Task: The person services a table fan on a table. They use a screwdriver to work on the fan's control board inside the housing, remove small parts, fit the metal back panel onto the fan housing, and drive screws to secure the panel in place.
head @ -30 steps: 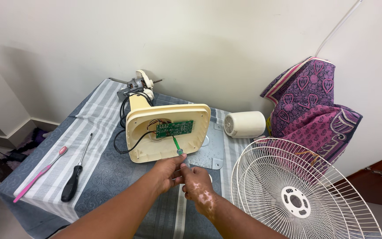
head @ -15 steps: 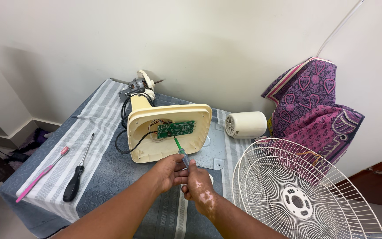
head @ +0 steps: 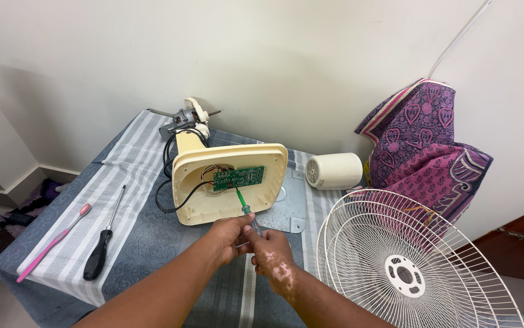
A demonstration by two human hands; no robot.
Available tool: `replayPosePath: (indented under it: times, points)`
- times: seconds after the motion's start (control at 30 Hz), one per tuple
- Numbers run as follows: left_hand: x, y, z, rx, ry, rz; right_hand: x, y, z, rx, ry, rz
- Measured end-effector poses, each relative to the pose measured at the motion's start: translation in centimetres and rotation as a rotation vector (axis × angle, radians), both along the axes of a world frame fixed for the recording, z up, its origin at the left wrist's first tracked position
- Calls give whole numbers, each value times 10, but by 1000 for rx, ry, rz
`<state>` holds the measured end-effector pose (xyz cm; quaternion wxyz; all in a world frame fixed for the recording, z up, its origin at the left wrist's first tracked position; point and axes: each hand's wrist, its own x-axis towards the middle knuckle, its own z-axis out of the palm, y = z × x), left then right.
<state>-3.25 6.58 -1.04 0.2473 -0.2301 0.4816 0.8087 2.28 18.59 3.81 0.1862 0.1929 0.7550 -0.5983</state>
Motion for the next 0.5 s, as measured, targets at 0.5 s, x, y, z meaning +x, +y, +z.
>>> replayPosePath:
  times: [0.5]
  points:
    - [-7,14,-5,101,16,-12,-8,15,-1,-98,-98,-36]
